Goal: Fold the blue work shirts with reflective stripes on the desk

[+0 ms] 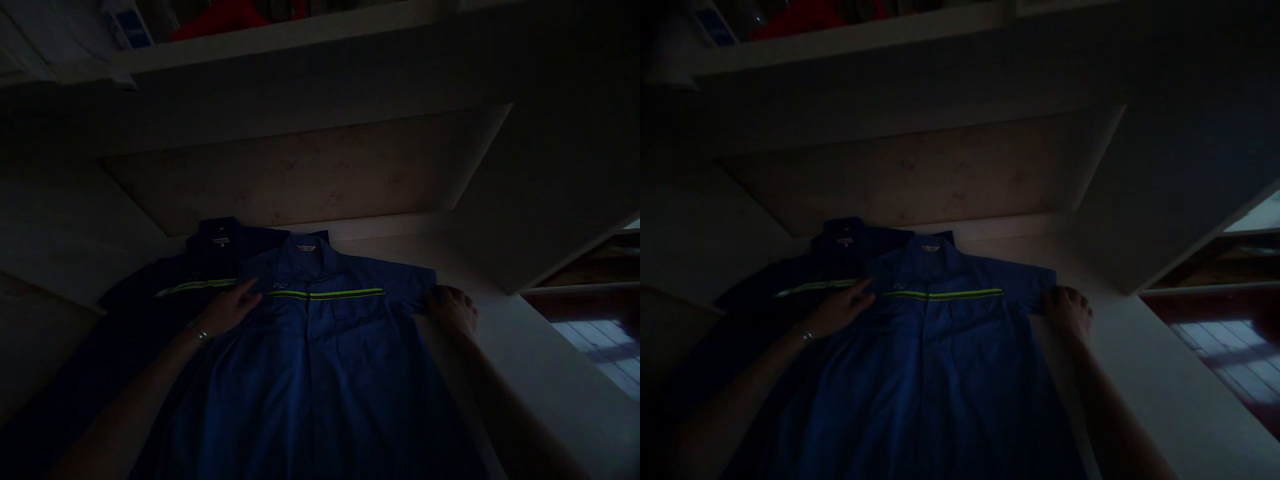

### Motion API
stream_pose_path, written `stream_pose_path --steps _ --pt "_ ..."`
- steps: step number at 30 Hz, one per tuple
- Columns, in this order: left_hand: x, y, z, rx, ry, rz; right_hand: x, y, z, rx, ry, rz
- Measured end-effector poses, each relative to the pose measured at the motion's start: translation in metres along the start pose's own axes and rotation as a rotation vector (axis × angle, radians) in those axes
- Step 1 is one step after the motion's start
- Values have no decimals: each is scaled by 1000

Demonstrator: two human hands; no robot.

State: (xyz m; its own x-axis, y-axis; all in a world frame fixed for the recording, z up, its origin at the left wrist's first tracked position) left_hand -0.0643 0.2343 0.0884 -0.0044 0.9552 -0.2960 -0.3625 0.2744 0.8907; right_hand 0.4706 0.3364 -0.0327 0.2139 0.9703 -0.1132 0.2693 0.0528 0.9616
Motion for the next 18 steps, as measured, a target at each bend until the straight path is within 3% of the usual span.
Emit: stream_pose_path --steps 1,4,10,13,18 --pt "5 -10 9 -21 -28 -13 0 0 0 15 -1 -1" --pt "19 -39 17 23 -16 91 1 0 2 75 -16 -19" --pt "35 -96 -7 176 -25 150 37 6 8 169 -151 -131" --pt "38 -109 -17 309 -31 184 69 14 5 123 -103 -167" --pt "41 -111 -22 389 -40 229 109 26 -11 -31 165 -211"
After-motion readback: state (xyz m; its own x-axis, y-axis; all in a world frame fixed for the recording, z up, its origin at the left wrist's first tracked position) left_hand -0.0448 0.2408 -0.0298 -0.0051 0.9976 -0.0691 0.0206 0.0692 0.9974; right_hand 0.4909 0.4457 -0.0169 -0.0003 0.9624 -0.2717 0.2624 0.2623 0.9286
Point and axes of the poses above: each hand's wrist, its own x-axis towards the middle knuckle, its own y-axis out of the back of the hand, z = x × y, the point moved 3 cm from there along x, towards the middle knuckle, and after that the axes turned 14 degrees about -z, right-handed, at the moved point
